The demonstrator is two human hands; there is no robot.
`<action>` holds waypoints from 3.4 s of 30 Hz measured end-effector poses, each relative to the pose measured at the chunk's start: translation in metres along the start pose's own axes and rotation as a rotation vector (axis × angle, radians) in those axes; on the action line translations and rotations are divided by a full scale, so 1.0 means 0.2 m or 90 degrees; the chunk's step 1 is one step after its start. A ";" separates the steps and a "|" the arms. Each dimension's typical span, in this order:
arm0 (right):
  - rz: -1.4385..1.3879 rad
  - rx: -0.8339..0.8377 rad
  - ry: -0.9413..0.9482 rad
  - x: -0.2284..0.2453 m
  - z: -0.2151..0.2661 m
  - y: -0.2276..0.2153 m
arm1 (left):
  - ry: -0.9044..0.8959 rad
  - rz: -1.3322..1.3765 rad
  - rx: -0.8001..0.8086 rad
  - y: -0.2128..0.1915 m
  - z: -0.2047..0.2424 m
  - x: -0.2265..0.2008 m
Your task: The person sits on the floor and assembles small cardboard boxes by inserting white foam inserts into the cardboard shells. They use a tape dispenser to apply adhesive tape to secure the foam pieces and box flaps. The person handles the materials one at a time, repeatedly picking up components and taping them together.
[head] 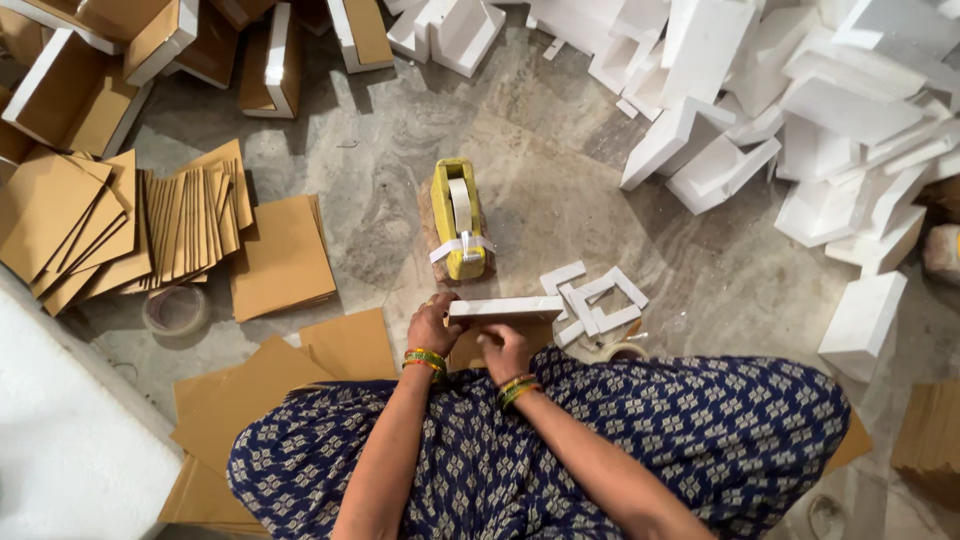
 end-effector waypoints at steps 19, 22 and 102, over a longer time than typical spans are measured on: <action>0.218 0.290 -0.005 0.37 -0.63 0.15 | 0.025 0.013 -0.057 0.00 0.00 -0.02; 0.245 0.296 0.064 0.27 -0.67 0.18 | 0.041 -0.011 -0.038 -0.01 0.00 -0.04; -0.036 0.135 -0.311 0.25 -0.35 -0.07 | -0.129 -0.055 -0.374 -0.26 0.04 0.21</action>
Point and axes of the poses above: each hand's wrist, its own z-axis away from the middle knuckle, its own y-axis out of the palm, x = y × z, the point moved 8 cm from there along -z, towards the middle knuckle, and after that the axes turned 10 degrees about y, right-handed, at the moved point
